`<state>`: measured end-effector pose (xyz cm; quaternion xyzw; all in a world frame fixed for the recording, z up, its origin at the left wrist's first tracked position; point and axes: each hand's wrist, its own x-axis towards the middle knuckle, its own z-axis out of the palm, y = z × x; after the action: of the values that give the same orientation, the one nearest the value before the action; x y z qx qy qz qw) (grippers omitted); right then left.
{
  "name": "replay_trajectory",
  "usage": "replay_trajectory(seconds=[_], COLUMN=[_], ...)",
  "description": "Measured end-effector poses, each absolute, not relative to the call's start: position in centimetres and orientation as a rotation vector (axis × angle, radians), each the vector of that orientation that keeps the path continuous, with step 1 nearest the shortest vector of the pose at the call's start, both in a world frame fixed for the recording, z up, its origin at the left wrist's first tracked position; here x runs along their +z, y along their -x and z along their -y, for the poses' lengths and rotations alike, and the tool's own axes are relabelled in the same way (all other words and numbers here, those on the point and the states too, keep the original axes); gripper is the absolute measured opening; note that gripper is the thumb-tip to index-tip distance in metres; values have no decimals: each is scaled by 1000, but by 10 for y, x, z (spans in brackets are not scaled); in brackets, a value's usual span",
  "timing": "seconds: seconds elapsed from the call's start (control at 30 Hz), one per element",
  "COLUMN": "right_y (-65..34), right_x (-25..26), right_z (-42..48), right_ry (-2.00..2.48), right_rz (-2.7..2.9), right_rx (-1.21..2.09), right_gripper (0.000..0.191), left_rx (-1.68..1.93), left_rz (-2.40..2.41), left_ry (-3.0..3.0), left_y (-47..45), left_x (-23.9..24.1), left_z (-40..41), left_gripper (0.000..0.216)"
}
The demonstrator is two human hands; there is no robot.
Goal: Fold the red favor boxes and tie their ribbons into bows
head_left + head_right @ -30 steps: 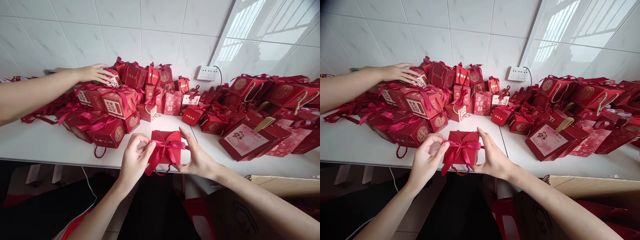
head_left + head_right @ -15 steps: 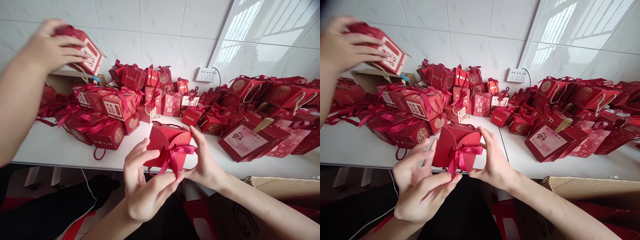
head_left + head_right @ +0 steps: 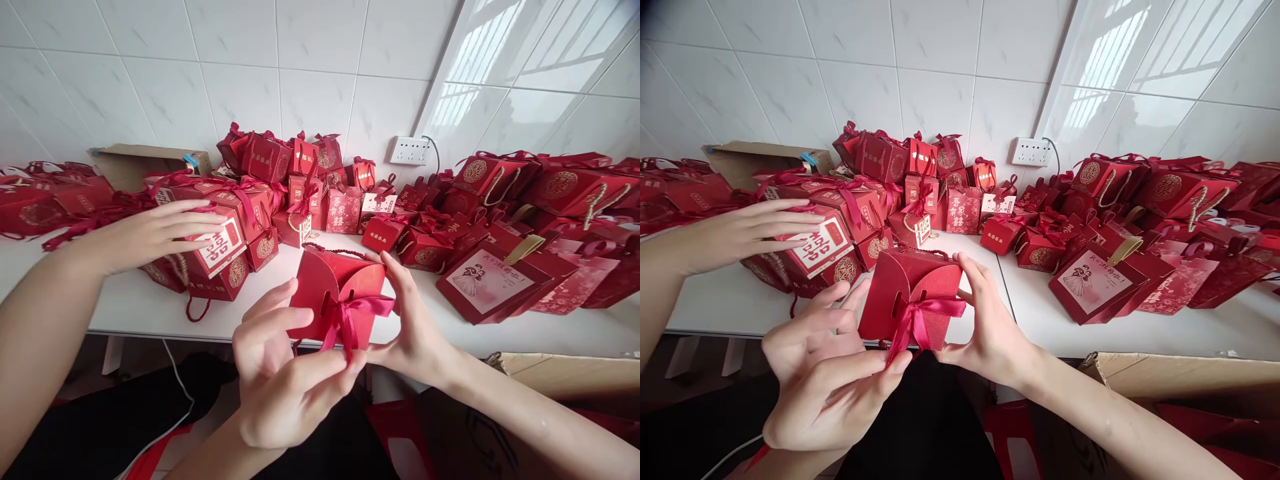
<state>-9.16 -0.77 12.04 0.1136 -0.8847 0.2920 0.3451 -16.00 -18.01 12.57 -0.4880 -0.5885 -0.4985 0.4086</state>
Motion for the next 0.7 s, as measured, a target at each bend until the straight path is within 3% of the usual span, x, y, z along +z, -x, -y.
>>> replay_trajectory(seconds=[0.7], right_y=[88], right_x=[119], right_z=[7], right_ry=[-329], right_rz=[2304], right_rx=[901], right_gripper=[107], left_rx=[-1287], left_rz=[1509], left_ry=[1230], left_y=[158], left_x=[126], left_z=[183], left_gripper=[15])
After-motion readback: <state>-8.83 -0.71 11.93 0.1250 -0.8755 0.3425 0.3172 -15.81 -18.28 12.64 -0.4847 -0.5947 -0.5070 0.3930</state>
